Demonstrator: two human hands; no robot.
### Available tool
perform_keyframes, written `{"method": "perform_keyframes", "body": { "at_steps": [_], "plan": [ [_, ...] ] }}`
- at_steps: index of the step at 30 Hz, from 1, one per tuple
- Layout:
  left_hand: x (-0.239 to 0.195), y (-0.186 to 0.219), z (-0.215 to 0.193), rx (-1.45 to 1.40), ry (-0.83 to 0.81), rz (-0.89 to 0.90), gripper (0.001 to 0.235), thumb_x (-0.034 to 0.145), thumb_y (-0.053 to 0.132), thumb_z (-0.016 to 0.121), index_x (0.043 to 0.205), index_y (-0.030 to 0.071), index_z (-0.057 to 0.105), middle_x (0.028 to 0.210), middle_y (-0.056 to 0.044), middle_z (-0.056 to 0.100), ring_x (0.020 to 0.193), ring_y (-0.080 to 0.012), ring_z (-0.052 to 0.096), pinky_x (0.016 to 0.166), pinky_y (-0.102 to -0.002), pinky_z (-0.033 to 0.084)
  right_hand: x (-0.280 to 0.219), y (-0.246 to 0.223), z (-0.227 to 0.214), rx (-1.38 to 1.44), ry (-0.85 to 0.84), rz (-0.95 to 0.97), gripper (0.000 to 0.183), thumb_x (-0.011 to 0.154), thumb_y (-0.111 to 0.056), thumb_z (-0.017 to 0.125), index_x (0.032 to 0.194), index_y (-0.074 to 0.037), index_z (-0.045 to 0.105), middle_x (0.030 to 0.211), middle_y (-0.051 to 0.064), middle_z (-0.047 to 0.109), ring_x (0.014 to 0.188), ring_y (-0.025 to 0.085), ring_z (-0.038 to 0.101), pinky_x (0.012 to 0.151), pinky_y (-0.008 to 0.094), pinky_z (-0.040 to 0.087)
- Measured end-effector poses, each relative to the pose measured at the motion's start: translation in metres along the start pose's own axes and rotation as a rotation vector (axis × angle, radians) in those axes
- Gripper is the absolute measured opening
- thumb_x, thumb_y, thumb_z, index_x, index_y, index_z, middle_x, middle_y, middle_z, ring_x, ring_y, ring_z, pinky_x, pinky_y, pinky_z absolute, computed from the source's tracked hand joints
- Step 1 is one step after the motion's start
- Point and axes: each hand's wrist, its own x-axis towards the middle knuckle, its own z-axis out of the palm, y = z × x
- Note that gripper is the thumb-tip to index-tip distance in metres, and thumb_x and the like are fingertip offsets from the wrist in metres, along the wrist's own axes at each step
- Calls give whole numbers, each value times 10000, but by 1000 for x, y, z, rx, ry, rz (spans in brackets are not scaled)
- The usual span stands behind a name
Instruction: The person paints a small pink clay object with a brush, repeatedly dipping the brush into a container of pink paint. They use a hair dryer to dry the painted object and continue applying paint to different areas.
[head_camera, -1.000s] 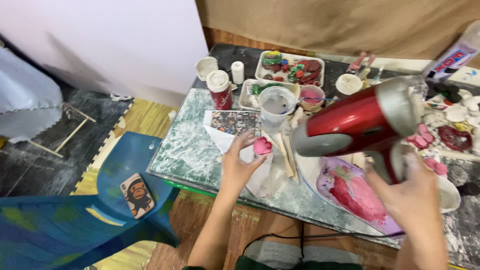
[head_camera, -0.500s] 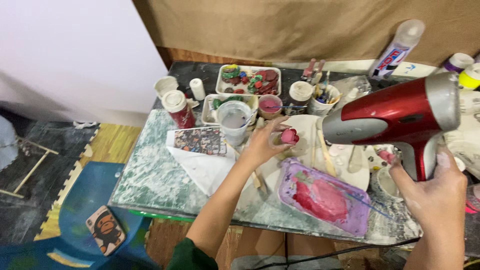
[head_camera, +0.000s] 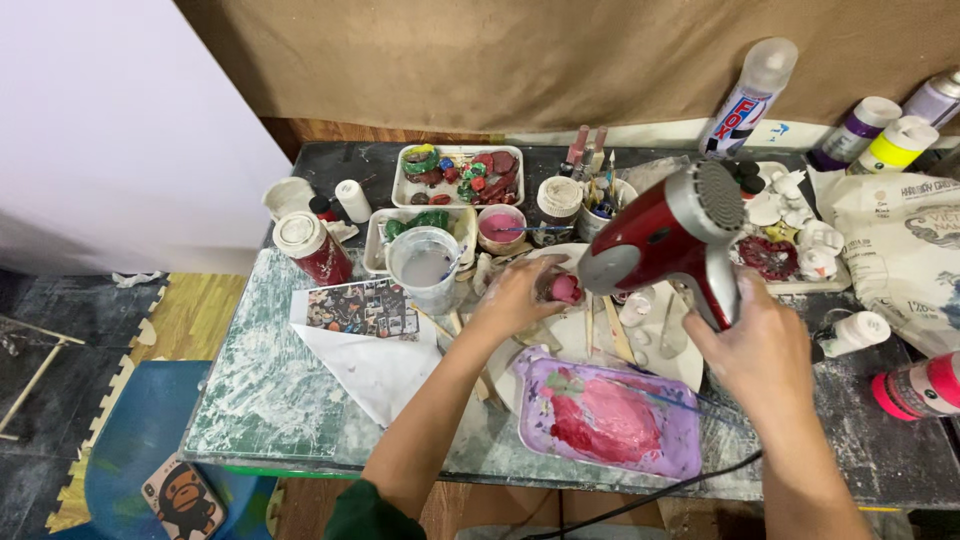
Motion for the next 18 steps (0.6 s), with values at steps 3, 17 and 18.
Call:
{"method": "perform_keyframes", "body": {
  "at_steps": [3,17,18],
  "plan": [
    [-7,-7,5,30,47,45,763,737,298,880,1403,120,555,1325,-173,673,1271,-373,584,1154,-468,385,4,-13,4,40,-45,16,597,774,-312,785,1255,6,631,819,279,716,757,443,723,698,530,578],
    [-40,8,-23,17,150,-36,615,814,282,825,1359,105,602,1282,-190,679,1229,-380,603,1065,-456,458,17,-38,17,-90,-127,-60,681,757,-377,821,1249,44,610,848,279,717,778,459,718,729,529,578],
    [-43,9,-25,3,155,-31,603,824,268,813,1363,99,601,1273,-194,680,1221,-385,604,1050,-459,468,17,-39,16,-93,-131,-55,690,758,-376,819,1261,45,603,843,277,717,774,459,717,725,530,577]
  ]
}}
